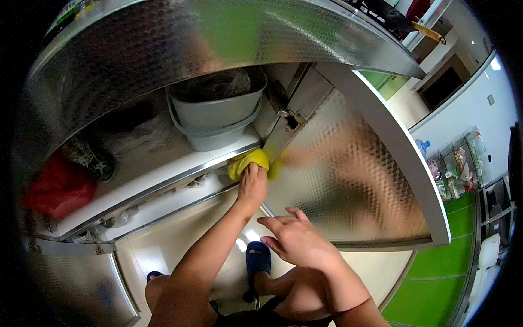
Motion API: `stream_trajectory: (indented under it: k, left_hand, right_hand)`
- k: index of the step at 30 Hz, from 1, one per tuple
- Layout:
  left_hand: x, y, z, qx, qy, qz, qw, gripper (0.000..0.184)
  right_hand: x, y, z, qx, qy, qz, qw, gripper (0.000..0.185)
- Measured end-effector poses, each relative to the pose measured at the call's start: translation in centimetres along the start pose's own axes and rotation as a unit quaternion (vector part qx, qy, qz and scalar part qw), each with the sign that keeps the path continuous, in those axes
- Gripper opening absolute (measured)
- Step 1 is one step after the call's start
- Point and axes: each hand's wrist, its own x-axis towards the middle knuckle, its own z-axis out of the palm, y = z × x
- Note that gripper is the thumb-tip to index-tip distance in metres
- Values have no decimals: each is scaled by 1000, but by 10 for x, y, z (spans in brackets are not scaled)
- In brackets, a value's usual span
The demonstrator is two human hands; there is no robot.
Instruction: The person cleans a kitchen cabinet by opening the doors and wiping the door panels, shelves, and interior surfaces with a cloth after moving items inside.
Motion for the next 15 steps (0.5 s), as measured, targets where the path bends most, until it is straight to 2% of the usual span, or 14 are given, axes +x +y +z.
stream_trajectory:
  k: [2, 3, 5, 7, 8, 11, 15]
  left_hand:
    - [-18, -17, 8, -38, -88, -57, 994, 17]
    - [-18, -20, 7, -34, -36, -20, 999, 21]
    - [-10, -20, 19, -53, -8, -23, 998, 21]
    - [0, -4, 2, -109, -3, -17, 994, 22]
    - [12, 5, -10, -107, -4, -18, 994, 22]
    - [36, 27, -29, -122, 72, 16, 990, 19]
    - [42, 33, -37, -94, 90, 28, 991, 18]
  right_hand:
    - [2, -8, 5, -8, -9, -2, 1000, 34]
    - [3, -9, 4, -18, -17, -4, 1000, 34]
    - [0, -10, 2, -21, -13, -2, 1000, 35]
    - [-4, -13, 2, 9, -18, 0, 1000, 36]
    - [-2, -13, 2, 11, -19, -1, 1000, 36]
    - [2, -13, 2, -13, -25, 7, 1000, 36]
    - [4, -16, 2, -7, -33, -9, 999, 36]
